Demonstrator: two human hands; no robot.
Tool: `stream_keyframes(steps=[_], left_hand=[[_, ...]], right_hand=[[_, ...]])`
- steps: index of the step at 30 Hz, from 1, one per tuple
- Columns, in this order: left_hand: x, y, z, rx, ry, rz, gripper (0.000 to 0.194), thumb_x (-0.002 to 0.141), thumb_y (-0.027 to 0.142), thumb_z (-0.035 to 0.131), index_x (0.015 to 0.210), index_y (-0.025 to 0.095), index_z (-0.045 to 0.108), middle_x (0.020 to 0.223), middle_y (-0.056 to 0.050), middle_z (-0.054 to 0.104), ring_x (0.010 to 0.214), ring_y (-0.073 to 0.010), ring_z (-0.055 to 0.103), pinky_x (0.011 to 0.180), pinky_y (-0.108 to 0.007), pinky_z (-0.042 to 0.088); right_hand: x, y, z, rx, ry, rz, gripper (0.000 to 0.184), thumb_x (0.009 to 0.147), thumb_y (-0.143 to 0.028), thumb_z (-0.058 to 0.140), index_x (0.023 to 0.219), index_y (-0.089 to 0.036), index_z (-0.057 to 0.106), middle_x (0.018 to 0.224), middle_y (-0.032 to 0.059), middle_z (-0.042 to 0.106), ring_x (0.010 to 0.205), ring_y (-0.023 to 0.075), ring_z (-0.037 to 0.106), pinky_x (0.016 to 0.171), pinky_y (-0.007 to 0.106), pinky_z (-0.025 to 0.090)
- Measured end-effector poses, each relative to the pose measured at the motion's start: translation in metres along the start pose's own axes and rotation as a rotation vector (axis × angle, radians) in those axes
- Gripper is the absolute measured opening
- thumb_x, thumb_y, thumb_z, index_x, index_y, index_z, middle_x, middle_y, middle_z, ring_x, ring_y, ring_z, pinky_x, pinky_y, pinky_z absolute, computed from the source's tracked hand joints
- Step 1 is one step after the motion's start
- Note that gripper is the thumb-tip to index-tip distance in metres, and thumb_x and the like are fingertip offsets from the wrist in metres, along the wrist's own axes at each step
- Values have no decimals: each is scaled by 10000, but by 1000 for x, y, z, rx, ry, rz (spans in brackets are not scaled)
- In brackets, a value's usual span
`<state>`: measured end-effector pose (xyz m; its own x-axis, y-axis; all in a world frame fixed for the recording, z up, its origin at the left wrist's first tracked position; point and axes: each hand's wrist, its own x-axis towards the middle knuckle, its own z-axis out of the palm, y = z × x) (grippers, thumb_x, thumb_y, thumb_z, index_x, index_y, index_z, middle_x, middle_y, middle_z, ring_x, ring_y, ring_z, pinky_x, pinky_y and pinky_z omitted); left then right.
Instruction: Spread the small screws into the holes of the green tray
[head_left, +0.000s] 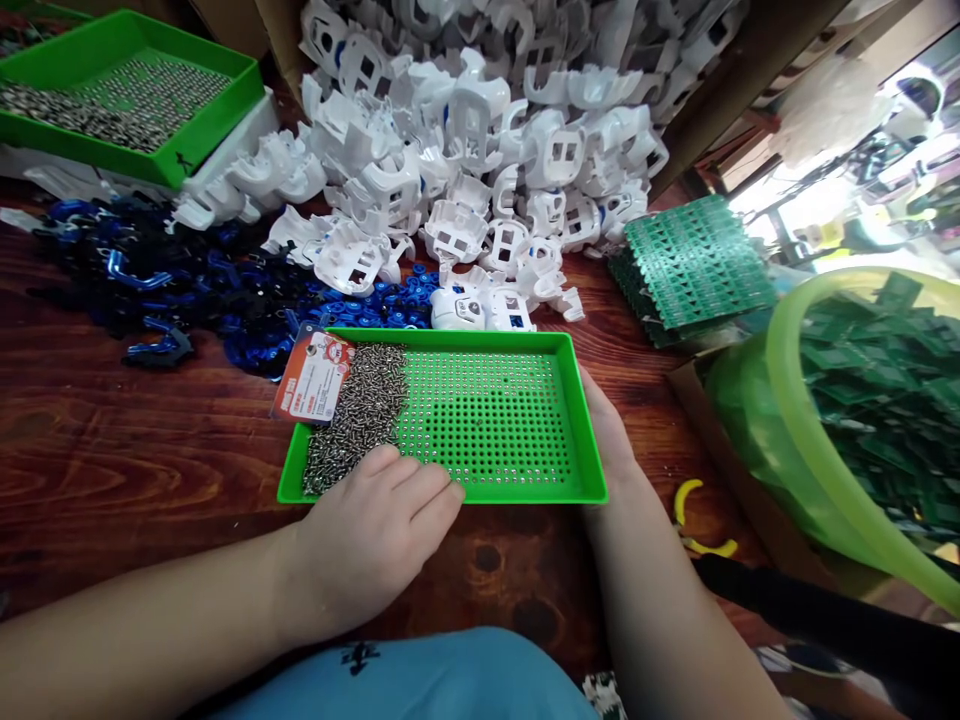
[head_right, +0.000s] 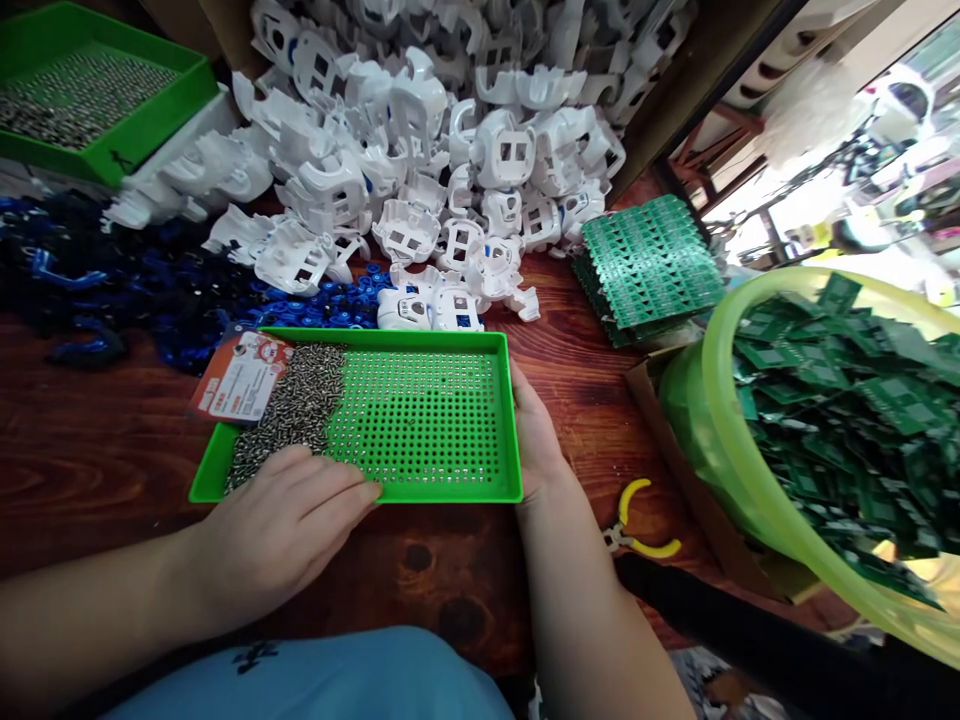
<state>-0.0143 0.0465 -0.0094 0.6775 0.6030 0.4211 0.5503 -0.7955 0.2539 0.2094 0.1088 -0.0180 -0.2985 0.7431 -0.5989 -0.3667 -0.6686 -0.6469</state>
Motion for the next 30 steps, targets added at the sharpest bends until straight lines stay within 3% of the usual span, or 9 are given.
stream_keyframes(steps=[4,8,13,18,23,30], left_hand=[[3,-1,-5,-106,-82,-59,196,876,143,414,870,137,609,742,-39,605,693,-158,530,653,-312,356],[18,-7,-16,-242,-263,-271,245,903,285,381,883,178,600,804,-31,594,729,-161,525,688,-318,388],[47,-21,-19,-23,-337,-342,223,881,267,401,912,186,607,869,-50,592,782,-213,542,700,-371,399],[70,-31,-10,-22,-467,-363,188,837,326,490,926,194,592,907,-51,585,837,-231,538,745,-376,401],[77,-34,-5,-57,-492,-351,156,850,266,467,824,195,605,856,-33,574,809,-218,524,747,-373,388],[69,-36,2,-16,-385,-284,193,873,247,432,792,176,592,809,-35,570,758,-207,519,707,-370,390]], right_hand=[[1,1,1,28,-17,-7,530,840,-614,359,978,-174,620,810,59,633,846,264,582,774,413,478],[1,2,0,99,-64,2,516,837,-605,389,998,-172,619,817,58,635,856,264,581,789,413,474],[0,-1,2,199,-108,62,520,851,-599,355,989,-172,618,861,61,634,891,265,569,832,428,447],[-1,-3,5,325,-129,105,527,888,-557,292,1030,-156,603,888,73,630,895,257,569,876,432,415],[-1,-4,4,368,-152,109,528,901,-544,284,1048,-144,595,917,82,624,893,261,571,886,447,403],[-1,-3,2,405,-155,105,480,897,-534,337,1061,-158,587,930,74,622,893,256,574,877,444,412]])
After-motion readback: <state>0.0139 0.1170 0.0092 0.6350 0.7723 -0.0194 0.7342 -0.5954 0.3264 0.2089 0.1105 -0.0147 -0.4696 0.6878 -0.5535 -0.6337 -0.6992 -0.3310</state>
